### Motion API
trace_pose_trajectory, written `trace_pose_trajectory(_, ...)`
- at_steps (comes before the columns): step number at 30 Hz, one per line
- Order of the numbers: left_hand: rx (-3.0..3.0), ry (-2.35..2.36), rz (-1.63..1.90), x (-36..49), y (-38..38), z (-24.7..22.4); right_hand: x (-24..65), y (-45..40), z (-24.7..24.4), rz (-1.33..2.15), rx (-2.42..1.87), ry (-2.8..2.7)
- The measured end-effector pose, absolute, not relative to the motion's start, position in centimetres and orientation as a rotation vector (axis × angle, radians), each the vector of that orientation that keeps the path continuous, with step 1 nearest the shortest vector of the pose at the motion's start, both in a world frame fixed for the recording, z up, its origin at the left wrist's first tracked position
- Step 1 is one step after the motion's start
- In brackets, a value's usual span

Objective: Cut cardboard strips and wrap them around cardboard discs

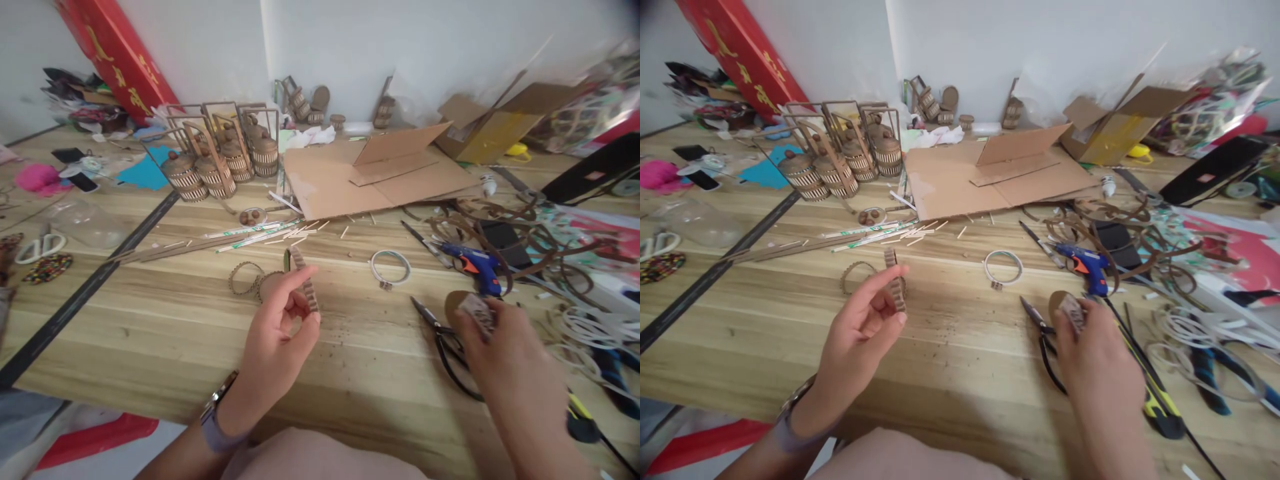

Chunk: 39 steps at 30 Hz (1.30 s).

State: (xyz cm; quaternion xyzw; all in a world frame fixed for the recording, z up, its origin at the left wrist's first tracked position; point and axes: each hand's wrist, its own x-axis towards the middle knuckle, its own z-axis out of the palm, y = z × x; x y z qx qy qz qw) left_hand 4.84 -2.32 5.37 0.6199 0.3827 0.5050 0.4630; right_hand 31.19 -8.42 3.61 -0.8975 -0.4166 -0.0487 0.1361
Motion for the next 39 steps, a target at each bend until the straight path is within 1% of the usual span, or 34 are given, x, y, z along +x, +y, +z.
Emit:
trace_pose_trajectory(1,1.556,0.952,1.233,4.8,-2.3,5.4,31.6,-8.9,3.8,-0.22,-2.49,-1.258)
trace_pose_trajectory(2,1.589,0.962,1.218,4.7,-2.4,5.5,31.6,-9.4,3.9,-0.213,-2.348,-1.351)
trace_pose_trajectory(3,1.621,0.966,1.194,4.7,-2.4,5.6,31.1,-9.7,3.8,-0.131,-2.201,-1.456)
trace_pose_trajectory(6,1.744,0.906,1.068,4.8,-2.4,5.9,28.4,-10.2,2.9,0.422,-1.882,-1.681)
trace_pose_trajectory(7,1.802,0.863,1.025,4.9,-2.5,6.0,27.5,-10.1,2.6,0.576,-1.82,-1.708)
trace_pose_trajectory(8,1.873,0.821,0.989,4.9,-2.5,6.1,26.7,-10.0,2.5,0.644,-1.77,-1.699)
trace_pose_trajectory(11,2.191,0.694,0.926,5.1,-2.4,6.3,25.8,-9.6,2.6,0.74,-1.623,-1.519)
trace_pose_trajectory(16,2.891,0.466,0.741,5.2,-1.8,5.5,26.2,-9.6,3.7,1.083,-1.352,-0.844)
trace_pose_trajectory(18,2.987,0.499,0.702,5.1,-1.9,4.6,26.5,-9.8,3.7,1.089,-1.328,-0.618)
trace_pose_trajectory(21,2.87,0.754,0.665,5.1,-2.6,2.7,27.4,-10.1,3.0,0.941,-1.334,-0.435)
trace_pose_trajectory(23,2.736,0.892,0.496,5.3,-3.4,1.6,28.2,-10.3,2.5,0.842,-1.335,-0.361)
trace_pose_trajectory(26,2.658,0.821,0.218,6.1,-4.1,0.4,28.9,-10.3,2.5,0.769,-1.307,-0.31)
trace_pose_trajectory(29,2.69,0.749,0.142,6.9,-3.1,0.1,28.7,-10.2,2.9,0.718,-1.296,-0.331)
trace_pose_trajectory(32,2.748,0.989,0.279,7.1,-0.7,0.5,28.2,-10.3,3.0,0.695,-1.335,-0.381)
trace_pose_trajectory(35,2.707,1.214,0.669,6.8,0.8,2.0,27.9,-10.6,2.3,0.697,-1.424,-0.475)
trace_pose_trajectory(37,2.659,1.183,0.994,6.5,0.5,3.5,27.7,-10.6,1.6,0.703,-1.505,-0.573)
trace_pose_trajectory(39,2.653,1.002,1.186,6.4,-0.7,4.7,27.3,-10.6,1.0,0.731,-1.583,-0.685)
